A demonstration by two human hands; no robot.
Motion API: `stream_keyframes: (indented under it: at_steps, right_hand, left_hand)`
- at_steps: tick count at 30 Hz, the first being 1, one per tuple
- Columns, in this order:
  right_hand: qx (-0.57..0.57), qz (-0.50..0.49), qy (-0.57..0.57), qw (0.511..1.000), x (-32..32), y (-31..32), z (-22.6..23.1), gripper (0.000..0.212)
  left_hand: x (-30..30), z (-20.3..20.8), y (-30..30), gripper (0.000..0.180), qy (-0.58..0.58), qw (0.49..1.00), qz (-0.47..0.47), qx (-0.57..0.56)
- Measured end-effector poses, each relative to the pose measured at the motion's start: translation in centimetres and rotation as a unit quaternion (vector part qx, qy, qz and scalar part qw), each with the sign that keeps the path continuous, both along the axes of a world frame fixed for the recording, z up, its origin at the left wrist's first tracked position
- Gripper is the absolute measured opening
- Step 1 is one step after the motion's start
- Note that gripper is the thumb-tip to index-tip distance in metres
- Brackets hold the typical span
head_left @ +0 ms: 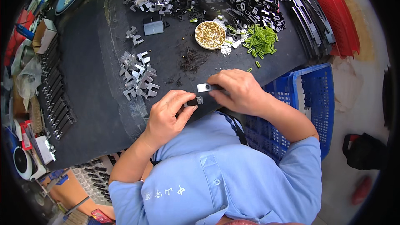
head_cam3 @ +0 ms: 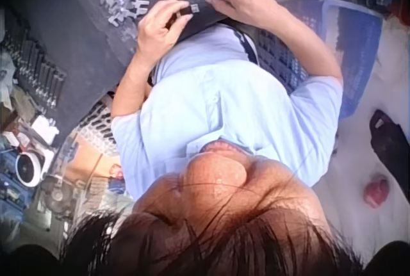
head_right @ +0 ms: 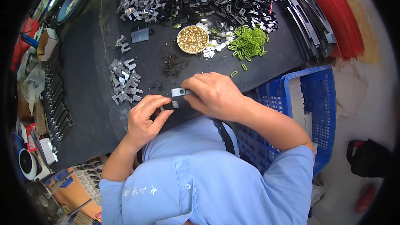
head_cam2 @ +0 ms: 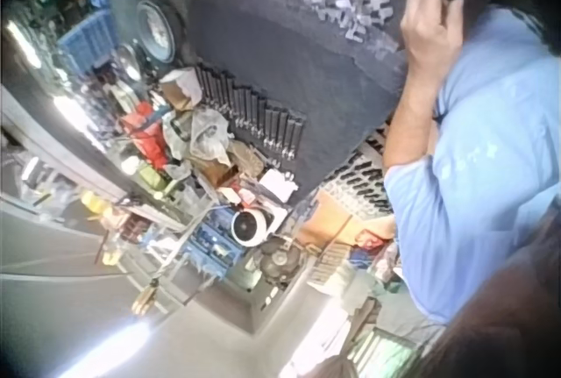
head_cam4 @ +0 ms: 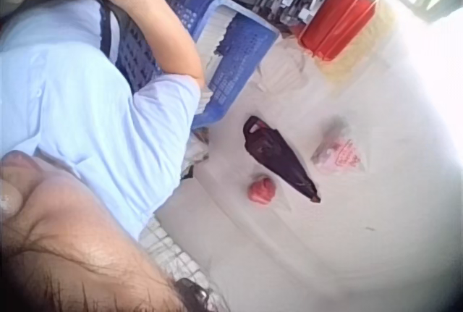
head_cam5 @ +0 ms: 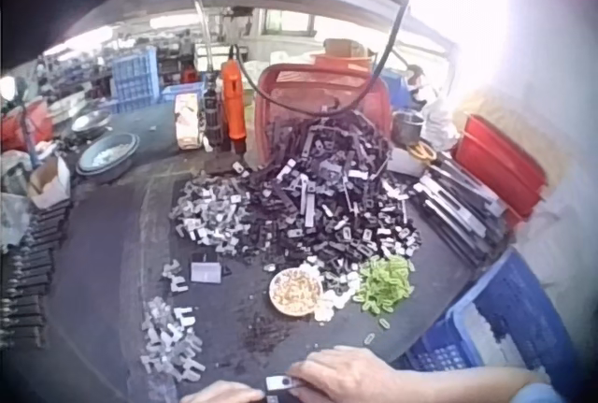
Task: Manually assembling small plastic and metal components into a rectangular grey housing.
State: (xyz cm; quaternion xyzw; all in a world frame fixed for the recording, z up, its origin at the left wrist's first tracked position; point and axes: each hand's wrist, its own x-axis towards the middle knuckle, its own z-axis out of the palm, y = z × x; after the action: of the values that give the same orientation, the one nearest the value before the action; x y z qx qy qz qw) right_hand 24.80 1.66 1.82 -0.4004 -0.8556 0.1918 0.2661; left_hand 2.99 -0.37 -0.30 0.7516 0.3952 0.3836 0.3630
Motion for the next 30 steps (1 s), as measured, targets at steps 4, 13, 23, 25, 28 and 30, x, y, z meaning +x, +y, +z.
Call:
stream_keyframes:
  at_steps: [4,13,23,25,28,30]
  right_hand:
    - [0.057,0.004,-0.029,0.998,-0.6,-0.5,0.6,0.023]
    - [0.106,-0.026,-0.045,0.993,-1.2,-0.5,0.7,0.020]
    - [0.167,-0.014,-0.047,0.985,-1.1,-1.0,0.0,0.021]
    - [0.184,-0.018,-0.049,0.982,-1.0,-1.0,-0.2,0.023]
    - [0.202,-0.019,-0.037,0.978,-0.8,-1.0,-0.3,0.024]
    - [0.204,-0.020,-0.023,0.979,-0.8,-1.2,-0.4,0.023]
  left_hand:
    - [-0.1,0.7,0.0,0.026,-0.003,1.000,0.012,-0.016]
    - [0.3,0.7,0.3,0.028,0.009,0.999,0.016,0.035]
    - [0.4,1.0,0.5,0.028,0.021,0.997,0.015,0.079]
    - [0.5,1.1,0.5,0.028,0.023,0.996,0.006,0.086]
    - [0.7,1.4,0.5,0.027,0.056,0.991,0.013,0.121]
    - [0.6,1.4,0.7,0.027,0.024,0.996,0.014,0.079]
